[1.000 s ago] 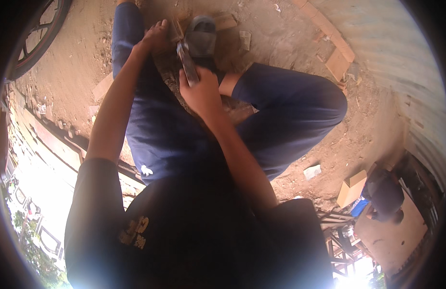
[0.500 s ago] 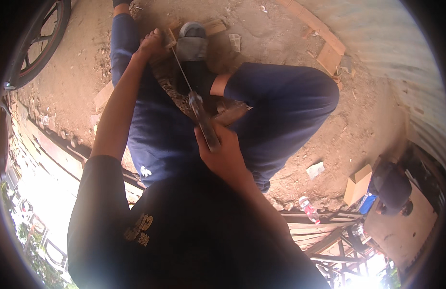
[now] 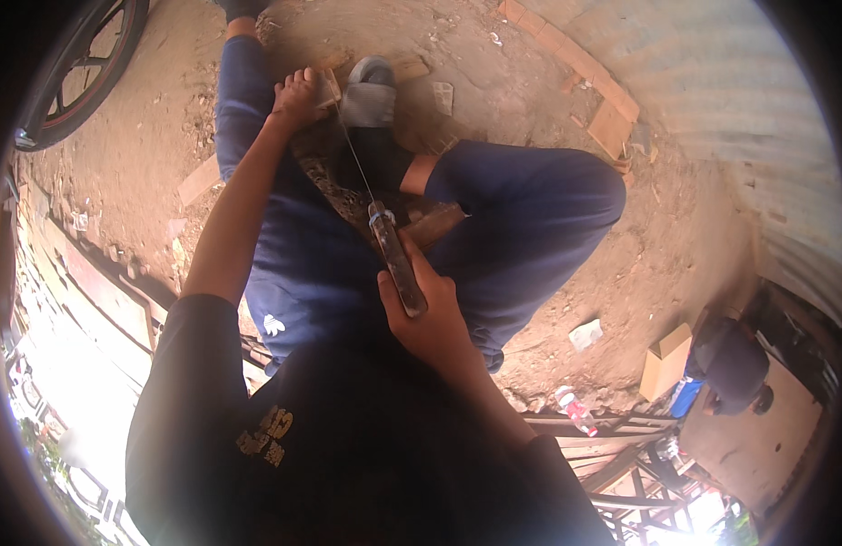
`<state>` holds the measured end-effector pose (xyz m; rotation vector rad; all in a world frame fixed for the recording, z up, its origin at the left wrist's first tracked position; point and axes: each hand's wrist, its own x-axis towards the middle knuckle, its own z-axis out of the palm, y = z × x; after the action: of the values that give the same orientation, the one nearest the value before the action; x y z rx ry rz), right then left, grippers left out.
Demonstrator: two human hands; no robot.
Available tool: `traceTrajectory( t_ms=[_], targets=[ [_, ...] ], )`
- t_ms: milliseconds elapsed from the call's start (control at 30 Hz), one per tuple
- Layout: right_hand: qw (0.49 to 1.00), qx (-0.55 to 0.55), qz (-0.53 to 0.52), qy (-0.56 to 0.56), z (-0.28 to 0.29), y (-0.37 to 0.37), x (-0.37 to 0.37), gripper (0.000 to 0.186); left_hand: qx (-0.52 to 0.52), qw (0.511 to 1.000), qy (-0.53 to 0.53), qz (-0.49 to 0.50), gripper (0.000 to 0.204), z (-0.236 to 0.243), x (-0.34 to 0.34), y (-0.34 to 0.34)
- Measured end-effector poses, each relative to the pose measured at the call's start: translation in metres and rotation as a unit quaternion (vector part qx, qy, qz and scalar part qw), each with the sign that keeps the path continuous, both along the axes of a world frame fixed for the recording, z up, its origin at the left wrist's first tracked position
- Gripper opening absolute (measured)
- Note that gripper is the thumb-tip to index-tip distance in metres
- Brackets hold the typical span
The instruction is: The person sits on the ground and uses a hand saw to cut a small piece of wood held between their legs. They repeatedly saw back and forth, adjusting the wood occasionally, while another person works nearby.
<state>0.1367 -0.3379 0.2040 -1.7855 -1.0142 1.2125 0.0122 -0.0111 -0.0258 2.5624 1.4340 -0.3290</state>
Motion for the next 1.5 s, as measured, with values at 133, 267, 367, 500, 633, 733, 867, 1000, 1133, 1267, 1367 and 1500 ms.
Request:
traceTrajectory(
  t_ms=[133, 267, 367, 500, 633, 733, 867, 1000, 1133, 1267, 1367, 1500],
  targets=[
    [0.997, 0.063, 0.003, -0.046, -0.038, 0.025, -0.002, 0.049, -0.008, 1.000, -0.004, 0.018, 0.082, -0.003, 0.006, -0.002],
    [0.998, 0.042, 0.027, -0.043, -0.036, 0.033, 0.003, 0.049, -0.017, 1.000, -0.005, 0.020, 0.087, -0.003, 0.001, 0.002],
    [0.997, 0.042, 0.005, -0.057, 0.002, -0.004, -0.004, 0.047, -0.009, 1.000, -0.009, 0.020, 0.081, -0.002, 0.001, -0.001],
    [0.998, 0.056, -0.008, -0.021, -0.013, 0.020, -0.011, 0.047, -0.027, 0.999, 0.010, 0.020, 0.087, -0.005, 0.006, 0.003],
    [0.998, 0.061, -0.001, -0.028, -0.028, 0.023, -0.001, 0.049, -0.024, 0.999, -0.033, 0.023, 0.084, -0.013, 0.001, 0.004],
    [0.998, 0.056, -0.009, -0.038, -0.001, -0.010, 0.001, 0.048, -0.030, 0.999, -0.011, 0.025, 0.088, -0.014, -0.001, 0.013],
    [0.998, 0.066, -0.006, -0.013, -0.012, 0.020, 0.000, 0.049, -0.039, 0.999, -0.008, 0.021, 0.094, -0.016, 0.002, 0.011],
    [0.995, 0.064, -0.009, -0.069, -0.048, 0.041, -0.002, 0.047, -0.077, 0.997, 0.022, 0.001, 0.098, -0.006, 0.004, 0.010],
    [0.999, 0.004, -0.025, -0.021, 0.008, -0.011, -0.004, 0.041, -0.085, 0.996, 0.013, 0.021, 0.101, -0.002, -0.002, 0.020],
    [0.999, 0.009, -0.023, -0.026, -0.011, 0.020, -0.005, 0.042, -0.098, 0.994, 0.031, 0.028, 0.100, -0.006, 0.006, 0.016],
    [0.999, 0.006, -0.019, -0.036, -0.035, 0.049, 0.002, 0.043, -0.099, 0.994, 0.029, 0.027, 0.099, -0.012, 0.001, 0.011],
    [0.986, 0.134, 0.016, -0.103, -0.011, -0.011, 0.007, 0.047, -0.093, 0.995, 0.032, 0.026, 0.100, 0.008, 0.004, 0.009]
  ],
)
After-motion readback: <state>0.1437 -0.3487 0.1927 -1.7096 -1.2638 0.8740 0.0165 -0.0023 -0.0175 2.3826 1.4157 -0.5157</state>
